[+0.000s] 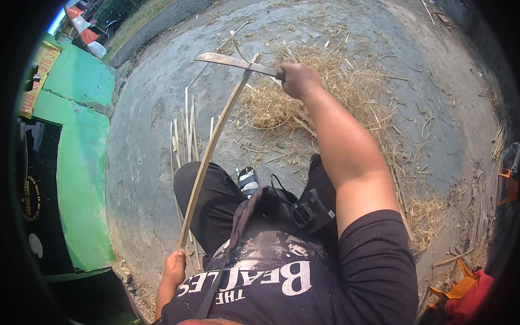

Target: The person scrapes and trims bamboo sticks using a knife, setting them down and picking up other sticks to scrape.

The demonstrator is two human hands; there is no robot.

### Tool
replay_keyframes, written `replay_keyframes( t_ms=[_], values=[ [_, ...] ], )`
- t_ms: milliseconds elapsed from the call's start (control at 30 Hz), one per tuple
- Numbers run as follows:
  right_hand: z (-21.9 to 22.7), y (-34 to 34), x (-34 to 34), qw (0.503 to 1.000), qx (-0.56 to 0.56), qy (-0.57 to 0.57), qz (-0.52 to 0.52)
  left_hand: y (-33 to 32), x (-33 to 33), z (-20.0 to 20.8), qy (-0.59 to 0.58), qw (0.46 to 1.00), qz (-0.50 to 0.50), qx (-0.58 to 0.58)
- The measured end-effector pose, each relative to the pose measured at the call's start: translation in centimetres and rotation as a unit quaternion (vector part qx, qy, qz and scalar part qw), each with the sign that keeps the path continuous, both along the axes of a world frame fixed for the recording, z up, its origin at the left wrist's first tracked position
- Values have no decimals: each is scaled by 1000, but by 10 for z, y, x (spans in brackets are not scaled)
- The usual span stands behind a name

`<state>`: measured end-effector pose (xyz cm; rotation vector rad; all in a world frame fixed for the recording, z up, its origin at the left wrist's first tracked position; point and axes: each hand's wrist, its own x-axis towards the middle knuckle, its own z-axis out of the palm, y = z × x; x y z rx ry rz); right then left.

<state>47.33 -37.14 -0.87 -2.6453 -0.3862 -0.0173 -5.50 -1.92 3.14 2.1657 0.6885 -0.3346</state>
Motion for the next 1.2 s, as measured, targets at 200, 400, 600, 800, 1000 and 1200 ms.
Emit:
replay_keyframes(
  t_ms=[200,400,600,800,1000,1200],
  values=[
    [4,19,-15,997,57,-14,48,7,2,-7,15,996,44,-81],
    [10,34,-24,913,-37,-241,328,5,10,-14,-4,992,62,-110],
    [1,-21,16,992,40,25,-114,17,-13,-7,0,1000,3,19],
    [15,-5,-3,990,134,-41,1,4,9,-14,-12,1000,3,6],
    [23,33,-44,940,32,-150,305,-15,46,-19,-37,999,1,16],
    [4,34,-35,957,29,-63,283,-38,56,-31,-76,996,-4,40]
  ],
)
